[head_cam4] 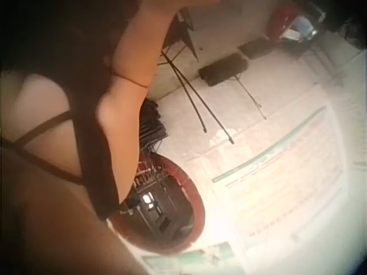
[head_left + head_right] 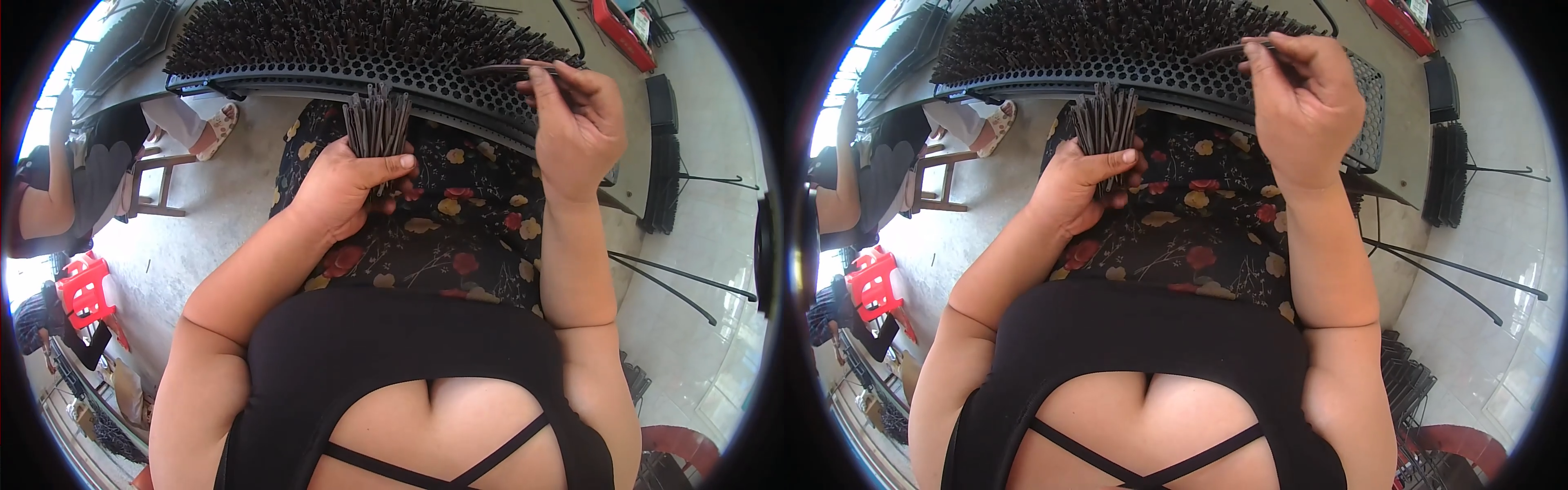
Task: Sorting and inserting small metal rods into a perforated metal grid assembly.
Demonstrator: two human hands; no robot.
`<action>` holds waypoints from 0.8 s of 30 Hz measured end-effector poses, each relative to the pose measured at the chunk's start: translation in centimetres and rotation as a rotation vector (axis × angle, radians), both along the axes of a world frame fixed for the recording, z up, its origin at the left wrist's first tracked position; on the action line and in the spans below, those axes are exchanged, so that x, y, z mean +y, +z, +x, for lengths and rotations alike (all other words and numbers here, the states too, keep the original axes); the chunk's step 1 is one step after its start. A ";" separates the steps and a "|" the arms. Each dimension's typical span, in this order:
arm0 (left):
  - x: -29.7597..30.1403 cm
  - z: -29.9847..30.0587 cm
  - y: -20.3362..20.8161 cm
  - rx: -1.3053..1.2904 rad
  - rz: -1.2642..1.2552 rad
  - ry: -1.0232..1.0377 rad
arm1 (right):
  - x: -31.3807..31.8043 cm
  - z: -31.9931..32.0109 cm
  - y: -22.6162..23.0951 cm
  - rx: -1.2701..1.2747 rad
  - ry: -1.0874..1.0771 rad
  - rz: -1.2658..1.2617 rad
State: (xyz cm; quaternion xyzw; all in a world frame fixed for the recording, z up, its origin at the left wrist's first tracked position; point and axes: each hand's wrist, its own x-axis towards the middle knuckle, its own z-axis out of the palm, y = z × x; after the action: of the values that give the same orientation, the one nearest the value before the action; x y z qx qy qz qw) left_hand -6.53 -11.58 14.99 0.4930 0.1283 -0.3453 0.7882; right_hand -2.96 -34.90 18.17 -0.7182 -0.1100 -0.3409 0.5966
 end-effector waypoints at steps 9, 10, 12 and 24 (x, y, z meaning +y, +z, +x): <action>0.2 -0.2 0.2 -0.056 -0.072 -0.043 | 1.6 1.3 1.0 -0.036 -0.107 -0.500; 0.2 -0.2 0.0 -0.058 -0.072 -0.042 | 1.5 1.6 1.1 -0.038 -0.106 -0.500; 0.1 -0.3 -0.4 -0.089 -0.055 0.006 | 1.5 2.2 1.2 -0.025 -0.142 -0.641; -0.1 -0.9 -0.3 -0.117 -0.095 0.058 | 0.9 -0.2 1.2 -0.143 -0.131 -0.614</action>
State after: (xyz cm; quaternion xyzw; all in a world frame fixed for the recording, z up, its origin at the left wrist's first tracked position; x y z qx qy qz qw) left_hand -7.42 -11.64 14.70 0.4706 0.0799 -0.2985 0.8265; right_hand -3.12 -34.00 19.39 -0.8445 -0.2030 -0.3788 0.3195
